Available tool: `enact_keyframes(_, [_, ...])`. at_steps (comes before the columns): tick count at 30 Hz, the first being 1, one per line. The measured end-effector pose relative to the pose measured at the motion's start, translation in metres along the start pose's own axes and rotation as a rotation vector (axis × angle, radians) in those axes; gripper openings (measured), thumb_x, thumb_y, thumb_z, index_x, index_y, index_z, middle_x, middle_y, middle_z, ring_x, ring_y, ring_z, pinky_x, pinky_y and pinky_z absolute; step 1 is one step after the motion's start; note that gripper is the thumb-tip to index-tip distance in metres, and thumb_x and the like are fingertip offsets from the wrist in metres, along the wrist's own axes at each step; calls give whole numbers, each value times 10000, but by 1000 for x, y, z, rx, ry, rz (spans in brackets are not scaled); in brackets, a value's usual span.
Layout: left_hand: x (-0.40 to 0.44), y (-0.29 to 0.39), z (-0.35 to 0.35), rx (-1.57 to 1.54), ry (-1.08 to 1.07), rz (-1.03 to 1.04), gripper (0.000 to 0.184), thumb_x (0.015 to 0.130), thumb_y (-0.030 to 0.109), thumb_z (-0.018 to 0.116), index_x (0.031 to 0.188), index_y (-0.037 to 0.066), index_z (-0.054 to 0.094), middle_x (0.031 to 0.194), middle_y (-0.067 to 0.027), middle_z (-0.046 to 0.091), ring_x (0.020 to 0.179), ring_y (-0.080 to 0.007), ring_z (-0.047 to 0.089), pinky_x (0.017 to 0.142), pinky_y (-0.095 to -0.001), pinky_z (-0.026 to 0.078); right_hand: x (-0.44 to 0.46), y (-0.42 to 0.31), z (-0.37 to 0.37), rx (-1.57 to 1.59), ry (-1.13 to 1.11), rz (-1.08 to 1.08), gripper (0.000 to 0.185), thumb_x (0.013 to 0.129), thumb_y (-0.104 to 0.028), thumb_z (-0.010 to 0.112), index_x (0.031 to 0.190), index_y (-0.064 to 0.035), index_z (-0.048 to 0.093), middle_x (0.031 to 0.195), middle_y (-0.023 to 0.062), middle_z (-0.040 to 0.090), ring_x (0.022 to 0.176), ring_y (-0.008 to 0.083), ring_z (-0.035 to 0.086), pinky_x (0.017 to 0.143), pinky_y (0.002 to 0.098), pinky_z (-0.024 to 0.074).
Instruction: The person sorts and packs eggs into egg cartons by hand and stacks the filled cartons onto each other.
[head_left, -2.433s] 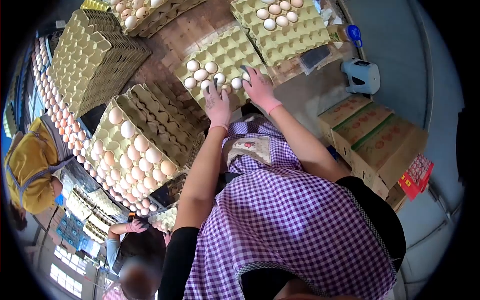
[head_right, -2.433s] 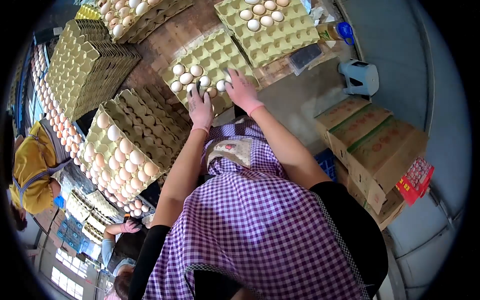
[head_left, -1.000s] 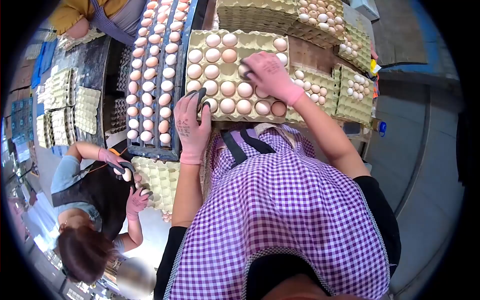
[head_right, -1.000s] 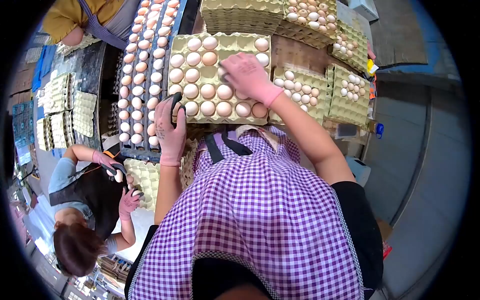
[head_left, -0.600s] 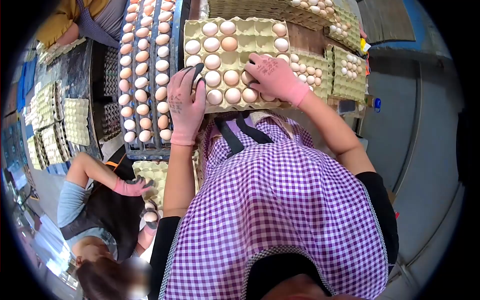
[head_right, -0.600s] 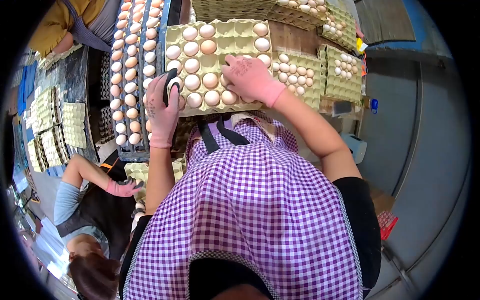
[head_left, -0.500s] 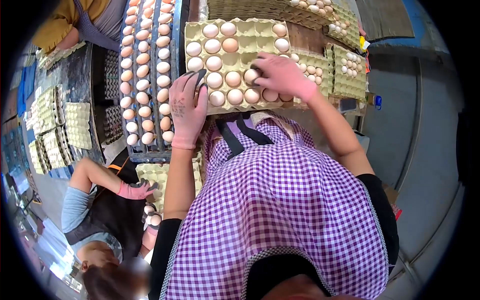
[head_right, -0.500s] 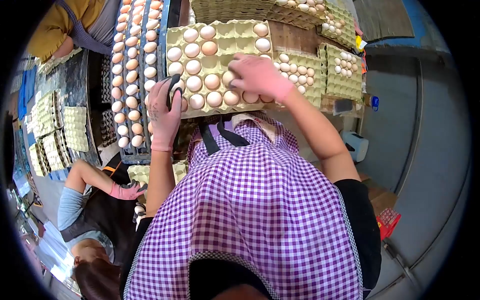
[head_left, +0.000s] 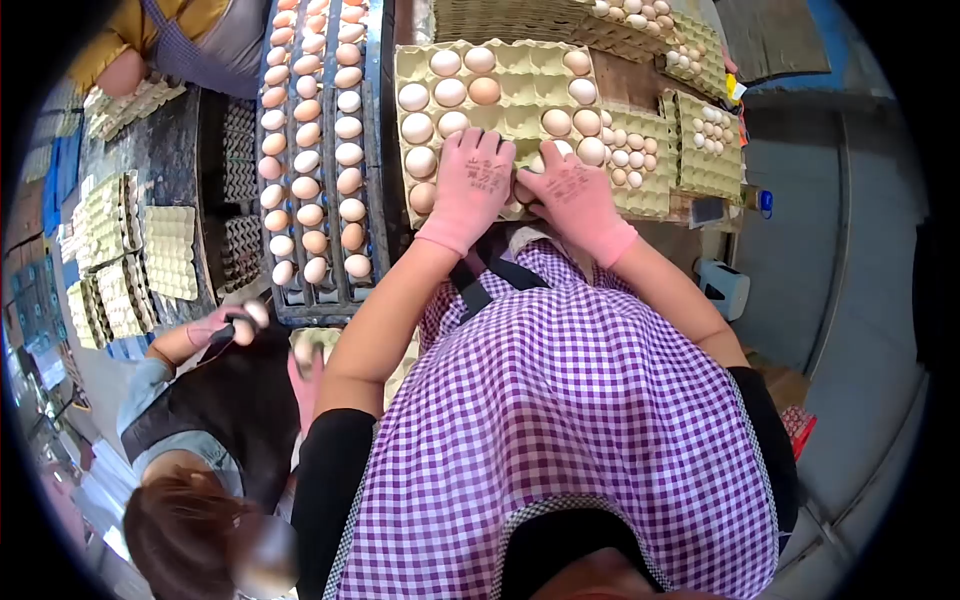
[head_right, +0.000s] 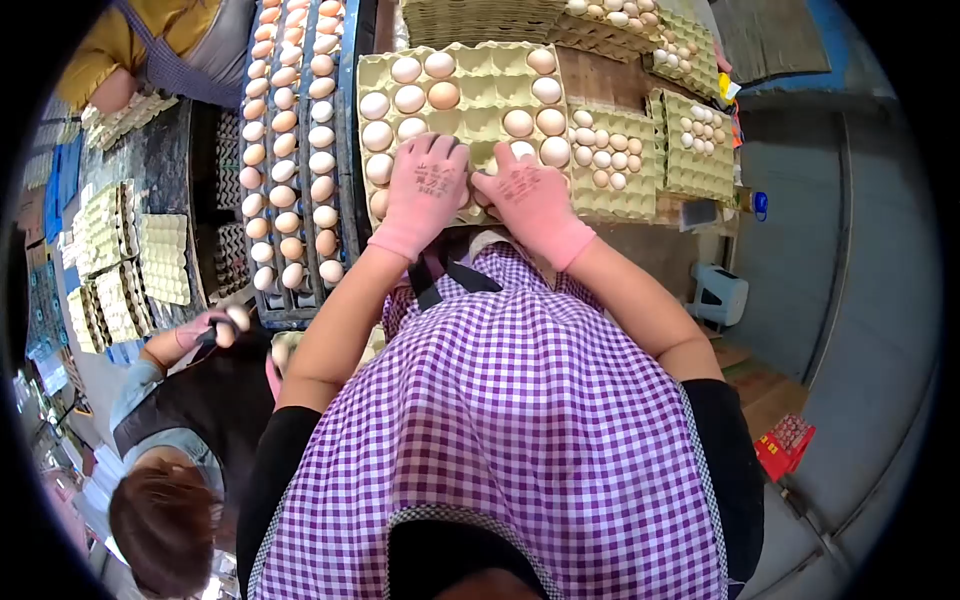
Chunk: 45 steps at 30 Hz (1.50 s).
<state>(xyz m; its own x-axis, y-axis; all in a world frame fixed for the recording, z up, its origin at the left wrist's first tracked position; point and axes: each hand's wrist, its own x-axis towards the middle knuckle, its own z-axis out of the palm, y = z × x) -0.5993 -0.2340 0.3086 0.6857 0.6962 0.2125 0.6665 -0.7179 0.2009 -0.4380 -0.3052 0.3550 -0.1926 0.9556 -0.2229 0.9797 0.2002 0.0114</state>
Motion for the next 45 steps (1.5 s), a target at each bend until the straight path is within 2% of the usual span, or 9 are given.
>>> enact_keyframes(9, [37, -35, 3, 37, 274, -150, 288, 859, 259, 706, 1129, 183, 640, 1071, -20, 646, 1070, -246, 590, 889, -405, 427, -41, 42, 14, 889, 345, 255, 506, 798, -249, 769, 1255, -72, 641, 1182, 133, 578, 1069, 296, 616, 950, 379, 487])
enact_keyframes(12, [63, -73, 4, 108, 41, -111, 332, 917, 342, 648, 1194, 160, 628, 1162, -42, 641, 1096, -256, 586, 901, -432, 428, -52, 47, 18, 1263, 367, 268, 483, 838, -194, 744, 1260, -1, 610, 1199, 80, 591, 1116, 198, 580, 1010, 332, 439])
enact_keyframes(25, [76, -85, -3, 289, -44, 133, 318, 889, 302, 671, 1160, 138, 650, 1054, -64, 654, 1066, -273, 592, 867, -462, 444, -93, 79, 20, 1698, 460, 347, 504, 870, -179, 735, 1319, -6, 585, 1222, 51, 615, 1132, 141, 576, 989, 288, 462])
enact_keyframes(27, [64, -99, 1, 1, 60, -3, 314, 915, 297, 646, 1176, 122, 651, 1103, -103, 669, 1071, -318, 602, 893, -473, 456, -99, 78, 23, 1806, 504, 378, 488, 880, -175, 724, 1318, -6, 588, 1225, 59, 614, 1117, 140, 586, 972, 274, 473])
enact_keyframes(29, [56, -104, -7, -1091, 106, -404, 327, 993, 224, 598, 1238, 9, 621, 1198, -122, 670, 1105, -235, 629, 978, -397, 488, -105, 78, 28, 1838, 562, 379, 491, 921, -213, 709, 1348, -20, 562, 1216, 71, 615, 1062, 140, 607, 893, 263, 509])
enact_keyframes(33, [89, -107, -17, -1683, 254, -149, 367, 966, 141, 624, 1267, -66, 586, 1277, -176, 612, 1158, -311, 604, 995, -424, 520, -115, 85, 36, 2112, 613, 370, 509, 1011, -339, 621, 1410, -55, 481, 1058, 79, 628, 819, 123, 620, 612, 235, 503])
enact_keyframes(39, [159, -84, -22, -1037, -3, -447, 439, 917, 324, 672, 1155, -44, 642, 883, -125, 657, 856, -231, 640, 756, -324, 538, -115, 113, 48, 2332, 572, 379, 406, 1071, -327, 491, 1385, -72, 522, 1165, 65, 645, 798, 118, 597, 590, 237, 485])
enact_keyframes(41, [141, -74, -37, -3, -272, -266, 500, 895, 394, 704, 1264, 59, 666, 1341, -190, 575, 1109, -303, 647, 966, -388, 502, -111, 98, 40, 2269, 622, 415, 413, 1072, -338, 486, 1386, -74, 524, 1172, 68, 646, 798, 115, 596, 587, 235, 486])
enact_keyframes(45, [150, -99, -33, 74, -364, -45, 534, 902, 486, 659, 1307, 137, 649, 1399, -221, 564, 1333, -336, 526, 1055, -426, 459, -119, 126, 30, 2266, 688, 597, 437, 1079, -363, 467, 1402, -73, 517, 1153, 63, 646, 795, 101, 590, 599, 220, 483])
